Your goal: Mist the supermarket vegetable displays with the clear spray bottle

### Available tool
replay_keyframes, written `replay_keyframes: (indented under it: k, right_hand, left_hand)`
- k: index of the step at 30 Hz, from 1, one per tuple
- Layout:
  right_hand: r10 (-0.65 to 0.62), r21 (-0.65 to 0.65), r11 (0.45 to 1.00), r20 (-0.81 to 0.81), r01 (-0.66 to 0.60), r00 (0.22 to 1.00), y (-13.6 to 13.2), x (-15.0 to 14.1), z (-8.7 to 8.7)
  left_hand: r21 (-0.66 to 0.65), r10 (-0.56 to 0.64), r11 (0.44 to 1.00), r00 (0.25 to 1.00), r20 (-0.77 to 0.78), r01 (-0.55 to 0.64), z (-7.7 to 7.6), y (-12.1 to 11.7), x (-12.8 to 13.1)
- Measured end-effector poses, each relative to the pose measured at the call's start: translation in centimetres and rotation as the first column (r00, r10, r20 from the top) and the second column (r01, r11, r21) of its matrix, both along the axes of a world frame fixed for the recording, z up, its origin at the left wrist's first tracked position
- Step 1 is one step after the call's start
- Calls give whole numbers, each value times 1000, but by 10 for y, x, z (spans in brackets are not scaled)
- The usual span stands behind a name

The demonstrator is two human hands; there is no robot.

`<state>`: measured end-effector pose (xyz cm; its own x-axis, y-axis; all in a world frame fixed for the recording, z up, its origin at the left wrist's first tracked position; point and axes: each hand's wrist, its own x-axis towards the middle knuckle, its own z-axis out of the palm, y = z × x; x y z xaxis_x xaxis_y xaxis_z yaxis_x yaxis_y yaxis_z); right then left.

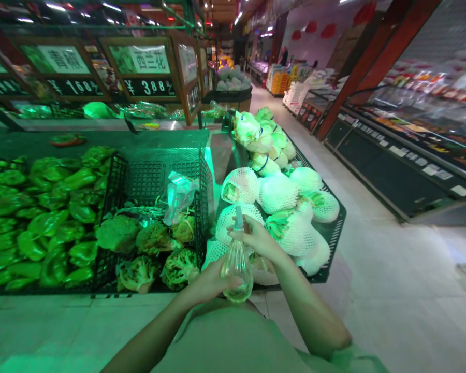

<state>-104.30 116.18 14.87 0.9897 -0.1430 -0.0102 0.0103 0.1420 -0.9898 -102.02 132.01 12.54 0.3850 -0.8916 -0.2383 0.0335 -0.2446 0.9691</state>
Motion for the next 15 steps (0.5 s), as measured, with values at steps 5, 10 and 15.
replay_keyframes:
  k: [5, 10, 15]
  right_hand:
    - [31, -124, 992, 41, -26, 999, -20, 16, 4]
    - [-9, -211, 977, 100, 30, 995, -40, 21, -2]
    - [-14, -100, 994, 187, 33, 982, -57, 21, 1]
  left_hand:
    - [-71, 125, 991, 986, 109, -117, 17, -14, 3]
    - [-26, 157, 988, 965, 208, -155, 20, -27, 6]
    - [85, 205, 966, 924, 323, -244, 15, -41, 7]
